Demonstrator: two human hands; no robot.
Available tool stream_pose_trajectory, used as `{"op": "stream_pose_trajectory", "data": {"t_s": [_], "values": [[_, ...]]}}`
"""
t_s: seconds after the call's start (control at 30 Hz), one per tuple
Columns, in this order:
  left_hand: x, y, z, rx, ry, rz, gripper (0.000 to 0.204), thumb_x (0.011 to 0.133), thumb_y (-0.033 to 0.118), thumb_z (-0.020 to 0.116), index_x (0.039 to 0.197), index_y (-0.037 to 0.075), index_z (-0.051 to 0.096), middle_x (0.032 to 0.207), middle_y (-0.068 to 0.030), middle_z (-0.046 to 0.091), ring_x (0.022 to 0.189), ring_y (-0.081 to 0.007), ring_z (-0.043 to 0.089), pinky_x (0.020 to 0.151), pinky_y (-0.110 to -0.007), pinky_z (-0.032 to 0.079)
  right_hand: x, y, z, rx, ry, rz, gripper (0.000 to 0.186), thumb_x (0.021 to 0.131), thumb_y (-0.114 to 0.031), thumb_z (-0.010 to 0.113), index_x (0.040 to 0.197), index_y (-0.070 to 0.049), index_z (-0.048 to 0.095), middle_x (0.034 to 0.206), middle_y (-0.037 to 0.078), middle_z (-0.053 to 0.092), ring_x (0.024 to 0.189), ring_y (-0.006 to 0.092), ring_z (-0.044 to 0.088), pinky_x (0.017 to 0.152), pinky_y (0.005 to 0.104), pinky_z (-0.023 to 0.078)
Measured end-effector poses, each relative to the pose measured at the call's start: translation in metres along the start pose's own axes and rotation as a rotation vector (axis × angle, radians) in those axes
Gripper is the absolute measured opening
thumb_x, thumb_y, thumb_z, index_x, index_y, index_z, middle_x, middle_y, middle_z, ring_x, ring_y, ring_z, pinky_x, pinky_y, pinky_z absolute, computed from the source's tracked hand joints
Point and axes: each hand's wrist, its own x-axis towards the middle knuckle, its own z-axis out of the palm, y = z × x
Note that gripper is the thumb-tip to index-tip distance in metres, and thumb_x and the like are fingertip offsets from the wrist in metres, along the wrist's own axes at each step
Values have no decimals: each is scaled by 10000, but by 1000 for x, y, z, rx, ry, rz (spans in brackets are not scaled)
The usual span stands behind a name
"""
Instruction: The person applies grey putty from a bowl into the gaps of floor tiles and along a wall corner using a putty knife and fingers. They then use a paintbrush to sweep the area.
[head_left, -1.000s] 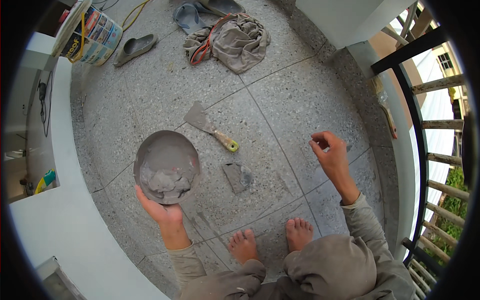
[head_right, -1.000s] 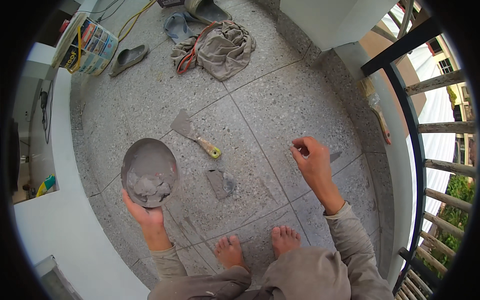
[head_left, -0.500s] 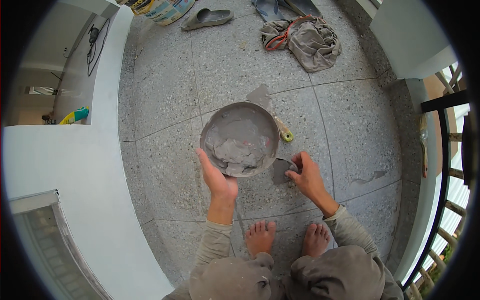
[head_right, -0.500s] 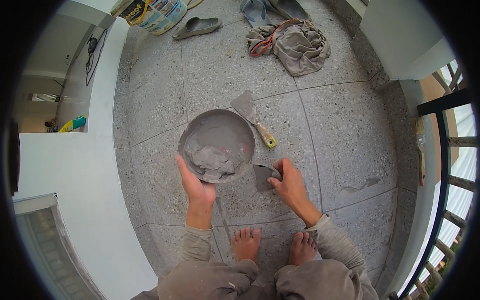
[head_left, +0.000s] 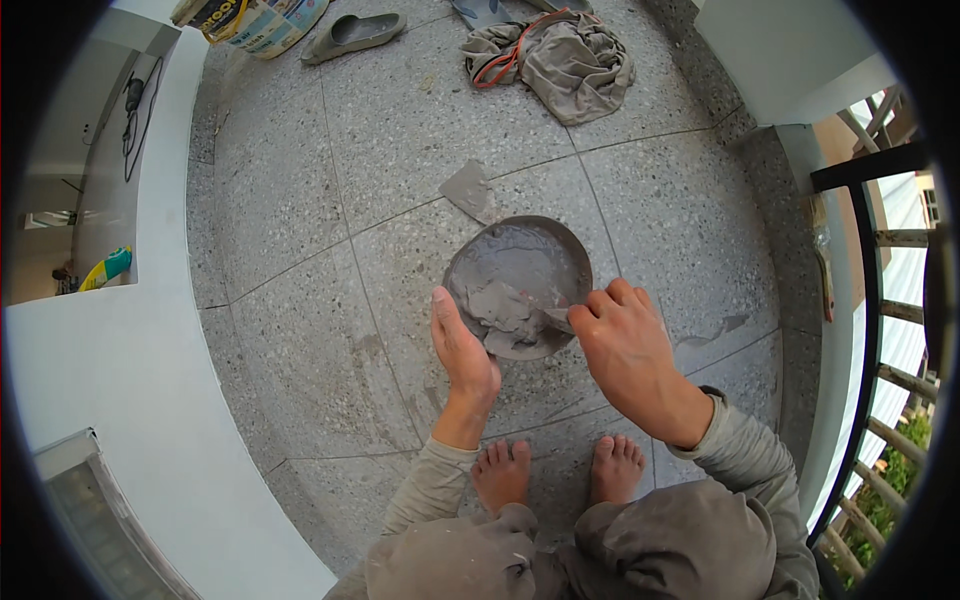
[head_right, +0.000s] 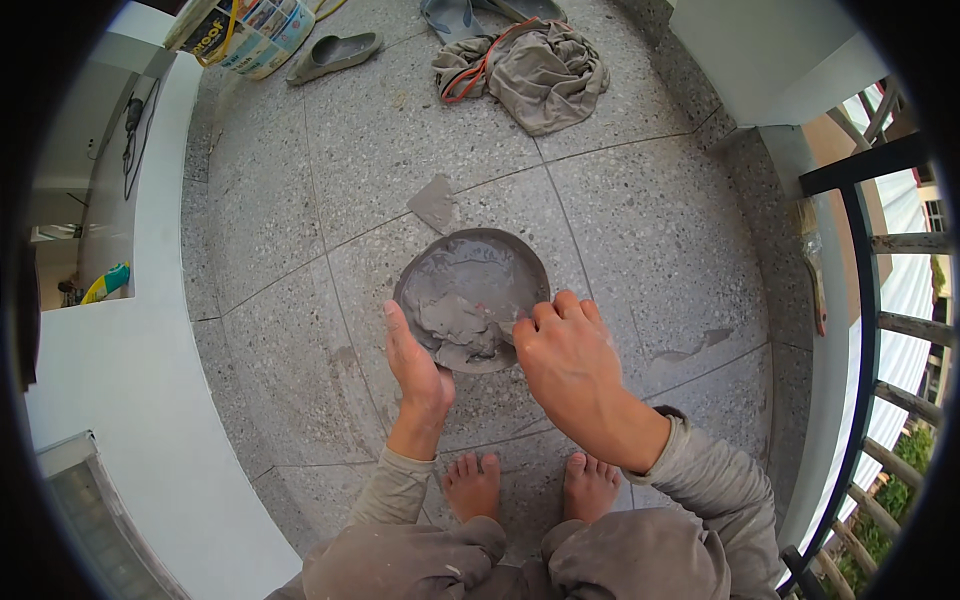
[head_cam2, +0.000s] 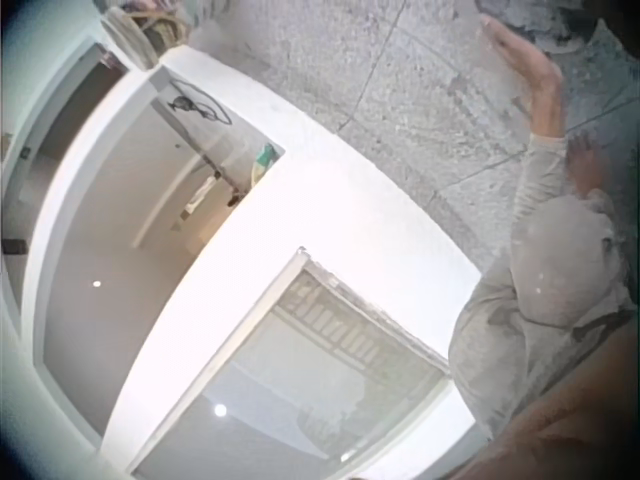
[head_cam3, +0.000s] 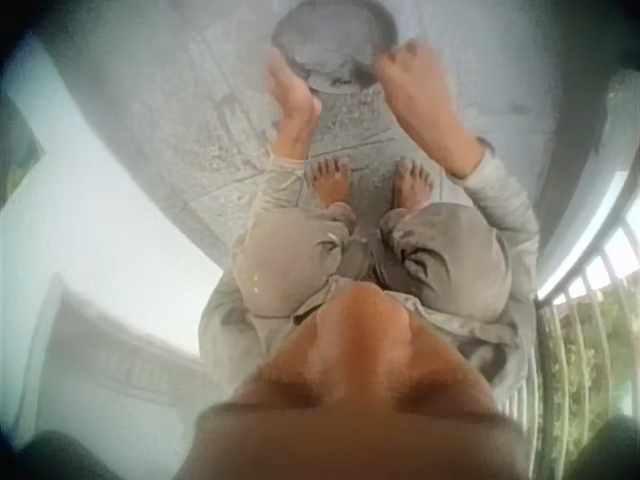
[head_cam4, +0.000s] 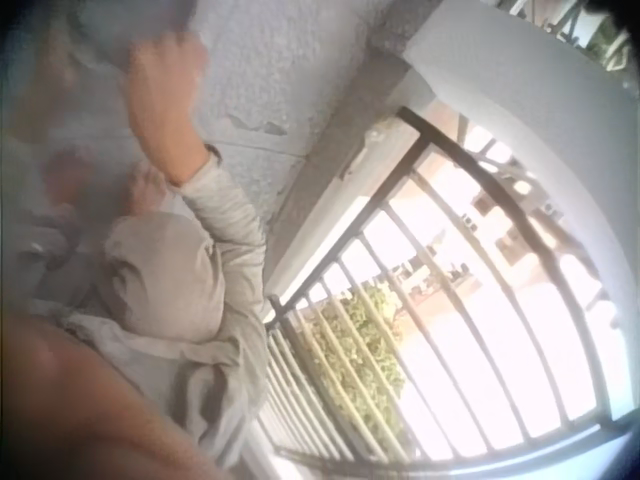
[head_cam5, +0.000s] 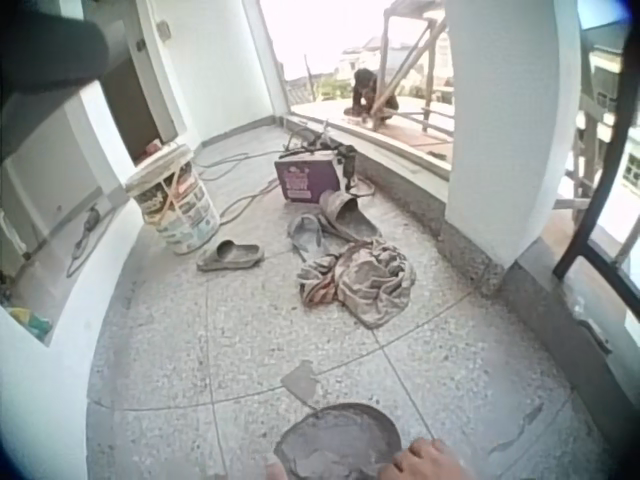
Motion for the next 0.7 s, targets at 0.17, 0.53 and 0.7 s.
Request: {"op": "stream_pose_trajectory", "data": {"t_s": [0.17, 0.53, 0.7], "values": [[0, -7, 6, 94, -3, 83, 547, 1114, 439, 369, 1370, -31, 481, 1309, -141, 585, 1168, -207, 588, 993, -335, 485, 8, 2, -2, -6, -251, -25, 112, 786, -97, 686, 851, -20, 736, 871, 178, 714, 934, 331, 684, 800, 415, 535], [-6, -13, 5, 16, 75, -155, 610, 1097, 464, 391, 1417, -53, 437, 1403, -175, 534, 1269, -283, 556, 1057, -393, 477, -15, 64, -9, 1110, -418, 204, 264, 906, -186, 750, 1098, -6, 728, 896, 65, 739, 804, 141, 665, 735, 316, 525], [11, -9, -17, -12, 41, -162, 636, 1091, 475, 401, 1462, -41, 411, 1446, -174, 507, 1308, -293, 526, 1091, -421, 452, -30, 140, -14, 1327, 121, 598, 281, 959, -192, 709, 1160, 5, 707, 957, -8, 699, 842, 49, 594, 750, 250, 497]]}}
